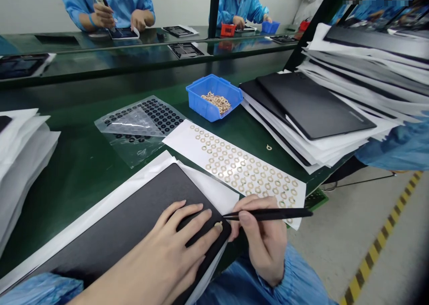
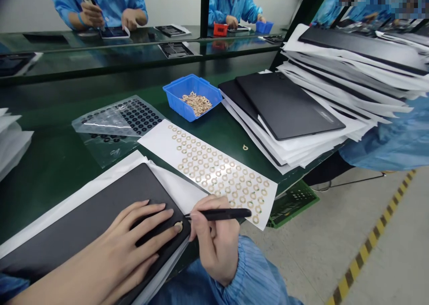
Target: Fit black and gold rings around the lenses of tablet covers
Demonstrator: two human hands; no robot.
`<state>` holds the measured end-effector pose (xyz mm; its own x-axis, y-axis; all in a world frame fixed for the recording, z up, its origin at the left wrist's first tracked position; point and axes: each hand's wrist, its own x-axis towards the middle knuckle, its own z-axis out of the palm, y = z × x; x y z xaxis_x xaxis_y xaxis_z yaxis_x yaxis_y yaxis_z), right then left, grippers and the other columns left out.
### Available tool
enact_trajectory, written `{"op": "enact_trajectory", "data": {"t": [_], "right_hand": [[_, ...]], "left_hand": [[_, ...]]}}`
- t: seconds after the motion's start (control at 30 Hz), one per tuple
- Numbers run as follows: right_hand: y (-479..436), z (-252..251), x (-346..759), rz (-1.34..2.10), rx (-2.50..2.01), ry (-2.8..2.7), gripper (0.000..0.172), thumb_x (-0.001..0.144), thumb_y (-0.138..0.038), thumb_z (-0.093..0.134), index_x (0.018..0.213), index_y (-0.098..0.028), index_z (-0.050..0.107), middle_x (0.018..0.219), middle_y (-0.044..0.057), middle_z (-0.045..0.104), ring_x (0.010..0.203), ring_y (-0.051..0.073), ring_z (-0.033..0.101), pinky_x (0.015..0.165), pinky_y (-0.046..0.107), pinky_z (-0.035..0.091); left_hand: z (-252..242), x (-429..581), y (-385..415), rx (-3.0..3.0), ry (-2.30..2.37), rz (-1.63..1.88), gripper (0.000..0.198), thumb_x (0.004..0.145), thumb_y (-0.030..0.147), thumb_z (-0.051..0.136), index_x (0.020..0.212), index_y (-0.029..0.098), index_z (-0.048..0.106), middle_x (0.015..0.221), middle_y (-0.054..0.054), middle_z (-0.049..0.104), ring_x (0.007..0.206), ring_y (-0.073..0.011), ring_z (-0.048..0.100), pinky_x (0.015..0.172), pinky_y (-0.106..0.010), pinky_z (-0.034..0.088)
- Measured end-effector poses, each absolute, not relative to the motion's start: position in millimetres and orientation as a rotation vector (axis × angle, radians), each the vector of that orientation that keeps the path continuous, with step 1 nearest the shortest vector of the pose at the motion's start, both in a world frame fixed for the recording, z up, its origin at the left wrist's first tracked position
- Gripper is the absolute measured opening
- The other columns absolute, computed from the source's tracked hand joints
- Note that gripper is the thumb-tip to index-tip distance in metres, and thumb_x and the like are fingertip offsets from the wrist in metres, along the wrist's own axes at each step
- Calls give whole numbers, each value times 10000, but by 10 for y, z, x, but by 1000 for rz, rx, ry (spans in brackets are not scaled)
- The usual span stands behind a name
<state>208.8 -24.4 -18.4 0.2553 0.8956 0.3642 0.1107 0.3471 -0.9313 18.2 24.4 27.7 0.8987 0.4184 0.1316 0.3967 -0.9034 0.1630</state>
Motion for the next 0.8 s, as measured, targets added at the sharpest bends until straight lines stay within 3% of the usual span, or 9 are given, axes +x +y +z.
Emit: {"op": "enact_trajectory", "data": {"t": [0.17,0.33,0.53,0.8], "right_hand": [[-251,-201,2059,776,-1022,-1087,103,934,-157,423,955,-213,507,836,9,512,487,76,554,432,237,466],[-258,-198,2067,768,-1019,-1128,107,926,-153,434,950,-214,518,825,13,518,508,84,545,438,239,461],[-261,-175,2089,711,-1040,-1208,122,908,-122,439,950,-207,516,812,13,519,510,84,535,440,236,452],[-324,-188,2064,714,-961,-1211,67,924,-193,438,905,-202,502,730,11,543,519,105,522,443,234,430]], "left_hand": [[233,191,242,2937,622,236,447,897,210,422,1341,256,440,1301,7,531,1183,-230,418,1065,-396,193],[186,242,214,2975,645,362,359,929,301,398,1253,218,529,1218,-24,590,1135,-244,447,1074,-416,92],[167,261,176,2920,742,358,336,921,346,438,1222,235,535,1173,-14,604,1124,-222,458,1087,-419,49],[232,214,221,2915,669,299,295,923,227,403,1185,196,537,1245,-36,563,1149,-242,443,1069,-469,178]]}}
